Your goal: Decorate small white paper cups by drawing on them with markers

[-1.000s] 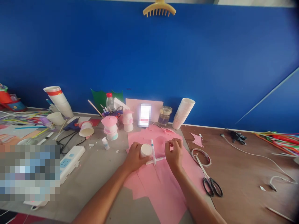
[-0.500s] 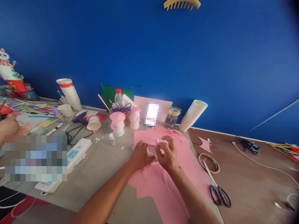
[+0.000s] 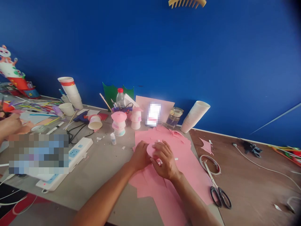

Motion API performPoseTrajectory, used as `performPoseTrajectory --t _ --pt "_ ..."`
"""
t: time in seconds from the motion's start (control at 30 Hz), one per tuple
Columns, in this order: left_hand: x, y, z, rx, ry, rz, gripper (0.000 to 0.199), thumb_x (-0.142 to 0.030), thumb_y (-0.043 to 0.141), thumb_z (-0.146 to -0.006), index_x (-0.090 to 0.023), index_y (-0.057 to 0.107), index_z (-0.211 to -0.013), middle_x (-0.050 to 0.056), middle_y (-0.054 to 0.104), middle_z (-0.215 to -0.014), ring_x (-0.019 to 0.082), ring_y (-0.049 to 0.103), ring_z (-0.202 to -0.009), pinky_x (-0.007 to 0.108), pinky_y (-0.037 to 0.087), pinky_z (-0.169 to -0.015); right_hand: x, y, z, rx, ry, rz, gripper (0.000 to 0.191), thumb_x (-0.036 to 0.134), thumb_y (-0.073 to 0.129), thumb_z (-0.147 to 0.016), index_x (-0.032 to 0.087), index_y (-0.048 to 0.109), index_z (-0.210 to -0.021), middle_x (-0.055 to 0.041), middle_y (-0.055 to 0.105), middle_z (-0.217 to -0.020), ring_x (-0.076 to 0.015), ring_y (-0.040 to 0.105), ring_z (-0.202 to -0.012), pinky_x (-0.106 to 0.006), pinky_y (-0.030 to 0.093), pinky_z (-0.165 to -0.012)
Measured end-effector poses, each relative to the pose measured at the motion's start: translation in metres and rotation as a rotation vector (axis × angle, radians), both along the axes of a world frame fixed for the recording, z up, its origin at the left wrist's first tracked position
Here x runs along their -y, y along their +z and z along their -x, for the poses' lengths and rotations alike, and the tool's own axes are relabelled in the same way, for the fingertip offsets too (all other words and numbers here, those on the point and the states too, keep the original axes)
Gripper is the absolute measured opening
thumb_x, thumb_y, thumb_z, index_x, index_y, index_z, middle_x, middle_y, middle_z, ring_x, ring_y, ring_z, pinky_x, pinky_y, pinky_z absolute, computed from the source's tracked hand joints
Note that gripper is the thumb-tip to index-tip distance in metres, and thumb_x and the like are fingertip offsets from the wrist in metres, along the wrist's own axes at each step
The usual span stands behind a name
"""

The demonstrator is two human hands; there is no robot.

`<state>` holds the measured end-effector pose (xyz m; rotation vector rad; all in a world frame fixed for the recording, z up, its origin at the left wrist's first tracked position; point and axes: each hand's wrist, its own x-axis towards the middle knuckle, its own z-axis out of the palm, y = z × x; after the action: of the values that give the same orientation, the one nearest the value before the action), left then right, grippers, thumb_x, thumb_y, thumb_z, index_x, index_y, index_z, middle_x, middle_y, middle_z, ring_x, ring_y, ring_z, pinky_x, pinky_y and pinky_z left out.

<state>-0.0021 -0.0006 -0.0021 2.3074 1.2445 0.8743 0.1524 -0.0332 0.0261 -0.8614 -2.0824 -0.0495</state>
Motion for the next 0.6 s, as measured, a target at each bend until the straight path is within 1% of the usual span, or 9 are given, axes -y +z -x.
performPoseTrajectory --t 0.03,0.07,0.13,0.2,0.27,0.33,0.4,0.53,0.6 --pt "0.000 0.001 0.000 -0.008 -0.007 -0.001 0.010 -0.027 0.062 -0.074 -0.022 0.057 -0.080 0.006 0.055 -0.080 0.026 0.049 -0.086 0.041 0.045 -0.077 0.001 0.001 -0.001 -0.016 0.021 0.004 0.008 0.020 0.054 -0.077 0.023 0.054 -0.084 -0.0079 0.062 -0.107 -0.0249 0.058 -0.108 -0.054 0.035 -0.102" --pt "0.000 0.001 0.000 -0.012 -0.006 0.000 0.011 -0.029 0.063 -0.074 -0.022 0.058 -0.081 0.006 0.055 -0.080 0.026 0.048 -0.085 0.041 0.045 -0.076 0.001 0.002 -0.001 -0.047 0.036 0.009 0.013 0.023 0.054 -0.077 0.022 0.055 -0.089 -0.0092 0.061 -0.110 -0.0261 0.058 -0.108 -0.055 0.036 -0.101" --pt "0.000 0.001 -0.001 -0.012 0.012 0.014 0.015 -0.032 0.065 -0.073 -0.022 0.058 -0.082 0.006 0.055 -0.081 0.026 0.048 -0.086 0.041 0.046 -0.076 0.002 0.004 -0.003 -0.147 0.041 0.035 0.027 0.028 0.052 -0.078 0.021 0.054 -0.104 -0.0126 0.058 -0.118 -0.0288 0.056 -0.111 -0.056 0.038 -0.099" --pt "0.001 0.001 0.000 0.001 0.037 0.047 0.019 -0.033 0.067 -0.071 -0.021 0.058 -0.083 0.007 0.054 -0.083 0.027 0.049 -0.088 0.041 0.046 -0.076 0.000 0.004 -0.005 -0.260 0.013 0.075 0.037 0.029 0.050 -0.082 0.020 0.049 -0.118 -0.0150 0.055 -0.122 -0.0298 0.054 -0.114 -0.053 0.043 -0.095" --pt "0.001 0.001 0.000 0.021 0.054 0.078 0.024 -0.035 0.069 -0.069 -0.020 0.058 -0.085 0.007 0.053 -0.086 0.028 0.049 -0.090 0.042 0.047 -0.076 -0.003 0.003 -0.006 -0.331 -0.016 0.115 0.041 0.029 0.050 -0.085 0.020 0.046 -0.124 -0.0154 0.055 -0.122 -0.0291 0.053 -0.116 -0.050 0.047 -0.093" --pt "0.001 0.000 0.000 0.039 0.055 0.087 0.029 -0.037 0.070 -0.069 -0.019 0.058 -0.088 0.008 0.053 -0.088 0.027 0.050 -0.090 0.043 0.047 -0.077 -0.007 0.000 -0.005 -0.326 -0.022 0.147 0.039 0.029 0.050 -0.087 0.020 0.047 -0.125 -0.0149 0.056 -0.122 -0.0284 0.053 -0.117 -0.049 0.047 -0.094" --pt "0.001 0.000 0.000 0.041 0.055 0.082 0.031 -0.035 0.070 -0.068 -0.019 0.058 -0.092 0.007 0.052 -0.089 0.027 0.050 -0.091 0.044 0.047 -0.079 -0.010 -0.004 -0.003 -0.258 -0.011 0.171 0.037 0.031 0.050 -0.089 0.021 0.051 -0.124 -0.0142 0.057 -0.124 -0.0283 0.053 -0.118 -0.049 0.046 -0.096" --pt "0.000 -0.002 -0.001 0.017 0.065 0.074 0.035 -0.024 0.065 -0.069 -0.018 0.056 -0.102 0.007 0.050 -0.090 0.026 0.050 -0.091 0.044 0.048 -0.079 -0.015 -0.009 0.004 -0.109 0.014 0.173 0.032 0.033 0.051 -0.090 0.021 0.057 -0.119 -0.0130 0.059 -0.125 -0.0269 0.054 -0.117 -0.051 0.042 -0.100" --pt "0.000 -0.003 -0.001 0.006 0.055 0.064 0.031 -0.019 0.061 -0.069 -0.019 0.056 -0.100 0.006 0.050 -0.087 0.026 0.049 -0.091 0.043 0.048 -0.079 -0.017 -0.009 0.007 -0.071 0.012 0.162 0.029 0.032 0.050 -0.090 0.021 0.059 -0.115 -0.0123 0.061 -0.121 -0.0257 0.056 -0.113 -0.049 0.043 -0.099"
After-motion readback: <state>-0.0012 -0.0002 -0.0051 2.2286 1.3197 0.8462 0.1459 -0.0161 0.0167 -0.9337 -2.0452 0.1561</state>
